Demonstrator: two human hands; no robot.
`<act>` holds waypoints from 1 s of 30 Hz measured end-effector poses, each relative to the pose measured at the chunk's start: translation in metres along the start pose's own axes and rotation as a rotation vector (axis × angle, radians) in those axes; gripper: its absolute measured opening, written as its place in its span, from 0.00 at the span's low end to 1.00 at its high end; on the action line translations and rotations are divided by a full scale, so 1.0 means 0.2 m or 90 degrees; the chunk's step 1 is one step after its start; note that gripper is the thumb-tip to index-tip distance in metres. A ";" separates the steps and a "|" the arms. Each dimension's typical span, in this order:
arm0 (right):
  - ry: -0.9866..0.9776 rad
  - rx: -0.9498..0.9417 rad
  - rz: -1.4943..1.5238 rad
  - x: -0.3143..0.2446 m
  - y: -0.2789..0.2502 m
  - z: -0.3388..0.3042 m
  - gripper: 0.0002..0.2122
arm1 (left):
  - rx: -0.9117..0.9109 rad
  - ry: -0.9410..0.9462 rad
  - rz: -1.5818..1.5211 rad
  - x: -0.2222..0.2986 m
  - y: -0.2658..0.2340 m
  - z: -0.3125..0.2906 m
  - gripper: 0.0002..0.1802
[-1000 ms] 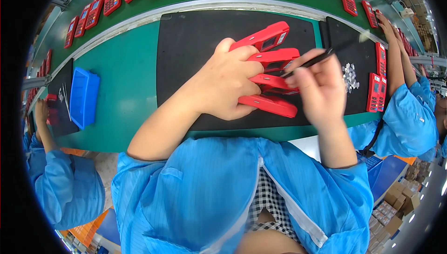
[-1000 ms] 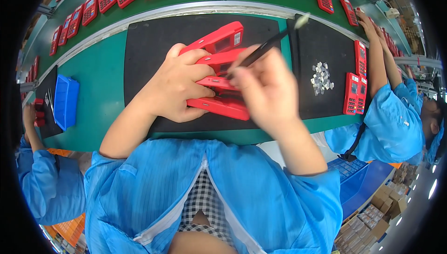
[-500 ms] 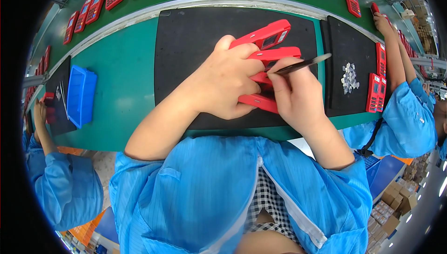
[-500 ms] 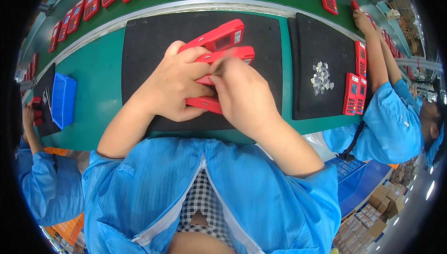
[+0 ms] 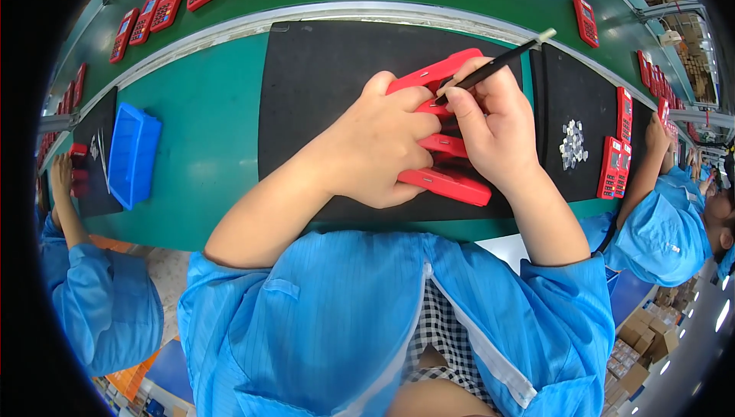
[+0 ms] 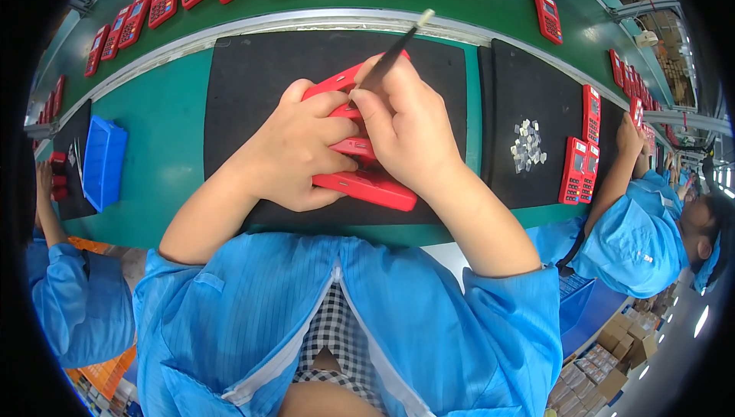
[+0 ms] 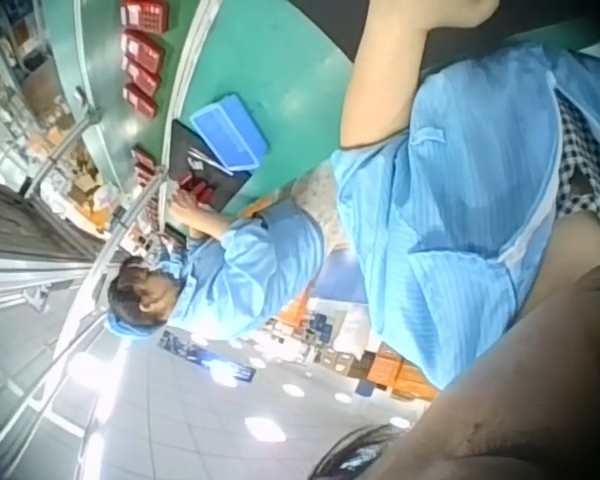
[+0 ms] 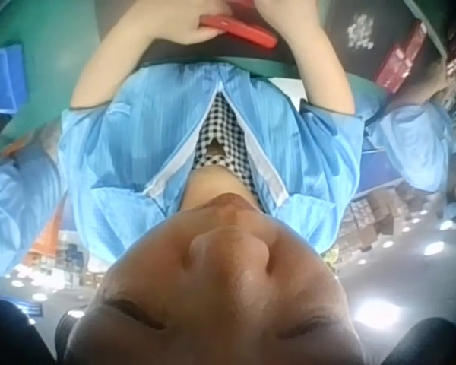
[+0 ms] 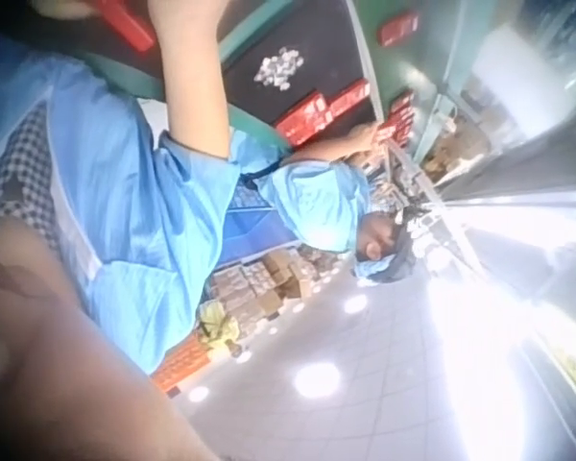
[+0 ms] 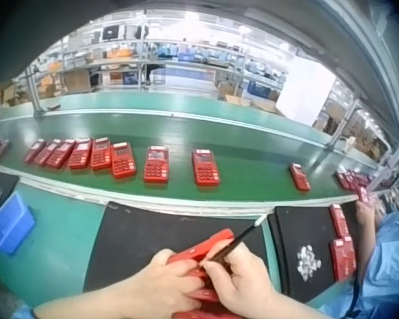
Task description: The person assembles small silver components into red electronic handheld devices by hand, taking components from plastic trays and inserting them into the devices.
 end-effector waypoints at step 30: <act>-0.023 -0.113 0.050 0.07 -0.02 0.20 0.06 | -0.012 -0.009 -0.009 0.00 0.01 0.01 0.08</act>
Point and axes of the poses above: each hand's wrist, its own z-axis towards the middle knuckle, its own y-axis out of the palm, x = y × z, the point moved 2 cm from there along z, towards the middle knuckle, and after that the axes turned 4 degrees about -y, right-handed, at the moved point
